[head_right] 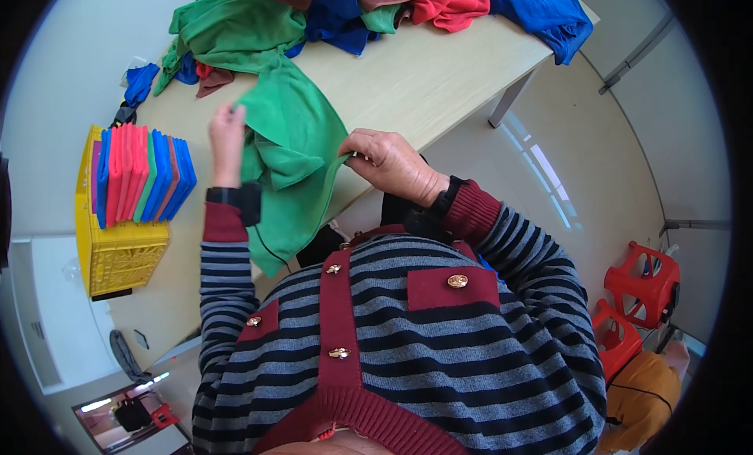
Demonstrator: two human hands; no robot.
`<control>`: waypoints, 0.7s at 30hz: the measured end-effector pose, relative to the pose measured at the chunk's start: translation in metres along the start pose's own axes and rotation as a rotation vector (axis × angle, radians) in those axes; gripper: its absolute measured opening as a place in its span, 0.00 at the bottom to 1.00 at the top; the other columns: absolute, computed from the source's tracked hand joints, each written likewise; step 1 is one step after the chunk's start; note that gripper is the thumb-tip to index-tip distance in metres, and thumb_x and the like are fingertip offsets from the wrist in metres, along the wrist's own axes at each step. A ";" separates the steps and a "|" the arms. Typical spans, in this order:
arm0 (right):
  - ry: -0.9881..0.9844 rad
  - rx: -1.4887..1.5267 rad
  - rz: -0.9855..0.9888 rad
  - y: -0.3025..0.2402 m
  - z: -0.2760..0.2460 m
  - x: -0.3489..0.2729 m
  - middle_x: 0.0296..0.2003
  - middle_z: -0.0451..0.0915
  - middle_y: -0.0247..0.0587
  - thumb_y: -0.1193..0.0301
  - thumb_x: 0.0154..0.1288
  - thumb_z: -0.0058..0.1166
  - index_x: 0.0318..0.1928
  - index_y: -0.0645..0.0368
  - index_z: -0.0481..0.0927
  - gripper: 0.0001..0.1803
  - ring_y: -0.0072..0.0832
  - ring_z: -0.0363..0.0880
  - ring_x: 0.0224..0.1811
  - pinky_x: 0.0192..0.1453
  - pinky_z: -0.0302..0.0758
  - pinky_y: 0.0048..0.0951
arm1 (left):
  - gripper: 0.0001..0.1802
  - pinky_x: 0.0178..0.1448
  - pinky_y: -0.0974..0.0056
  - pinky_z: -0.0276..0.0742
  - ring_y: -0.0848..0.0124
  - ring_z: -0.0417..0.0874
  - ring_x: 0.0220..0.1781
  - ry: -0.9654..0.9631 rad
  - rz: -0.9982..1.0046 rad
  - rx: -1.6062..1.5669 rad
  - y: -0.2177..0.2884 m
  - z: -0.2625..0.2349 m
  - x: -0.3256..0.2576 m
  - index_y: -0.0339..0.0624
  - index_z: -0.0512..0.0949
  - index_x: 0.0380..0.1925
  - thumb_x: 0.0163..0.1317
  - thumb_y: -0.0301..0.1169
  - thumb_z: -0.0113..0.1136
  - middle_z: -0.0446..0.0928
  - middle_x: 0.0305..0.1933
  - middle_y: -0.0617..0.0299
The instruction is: The person picks up a green cloth from a pile, spreads it flat on the table, and folds it into a square before stacking it. They then repeat the process with a red cloth, smoothing it out and folding it into a square.
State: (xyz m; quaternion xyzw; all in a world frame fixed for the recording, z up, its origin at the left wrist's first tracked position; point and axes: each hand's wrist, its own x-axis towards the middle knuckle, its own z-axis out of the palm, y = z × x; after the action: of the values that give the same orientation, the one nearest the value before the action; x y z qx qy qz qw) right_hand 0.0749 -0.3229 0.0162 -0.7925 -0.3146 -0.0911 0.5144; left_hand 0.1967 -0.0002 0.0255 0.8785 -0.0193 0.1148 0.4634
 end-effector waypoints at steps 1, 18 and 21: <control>0.009 0.032 -0.027 -0.004 -0.001 0.004 0.36 0.81 0.44 0.77 0.61 0.60 0.42 0.57 0.79 0.08 0.45 0.83 0.39 0.42 0.80 0.40 | 0.07 0.43 0.63 0.80 0.72 0.82 0.38 -0.007 -0.037 -0.329 0.009 -0.015 0.010 0.42 0.77 0.40 0.73 0.34 0.58 0.81 0.35 0.62; 0.088 0.037 -0.190 -0.066 -0.002 0.052 0.31 0.80 0.41 0.81 0.62 0.61 0.43 0.60 0.79 0.10 0.35 0.83 0.33 0.38 0.79 0.33 | 0.07 0.45 0.76 0.77 0.84 0.80 0.37 -0.301 0.048 -0.396 0.149 -0.016 -0.075 0.35 0.82 0.43 0.68 0.25 0.66 0.81 0.37 0.70; 0.139 0.141 -0.112 -0.063 0.007 0.054 0.31 0.80 0.39 0.81 0.62 0.62 0.43 0.60 0.79 0.09 0.29 0.82 0.32 0.37 0.79 0.30 | 0.05 0.44 0.76 0.77 0.84 0.79 0.37 -0.232 0.108 -0.417 0.145 0.002 -0.101 0.34 0.82 0.43 0.69 0.23 0.64 0.81 0.37 0.71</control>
State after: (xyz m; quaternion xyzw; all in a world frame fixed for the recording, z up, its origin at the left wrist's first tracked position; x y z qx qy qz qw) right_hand 0.0786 -0.2772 0.0862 -0.7274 -0.3277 -0.1522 0.5834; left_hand 0.0781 -0.0916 0.1194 0.7687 -0.1425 0.0314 0.6228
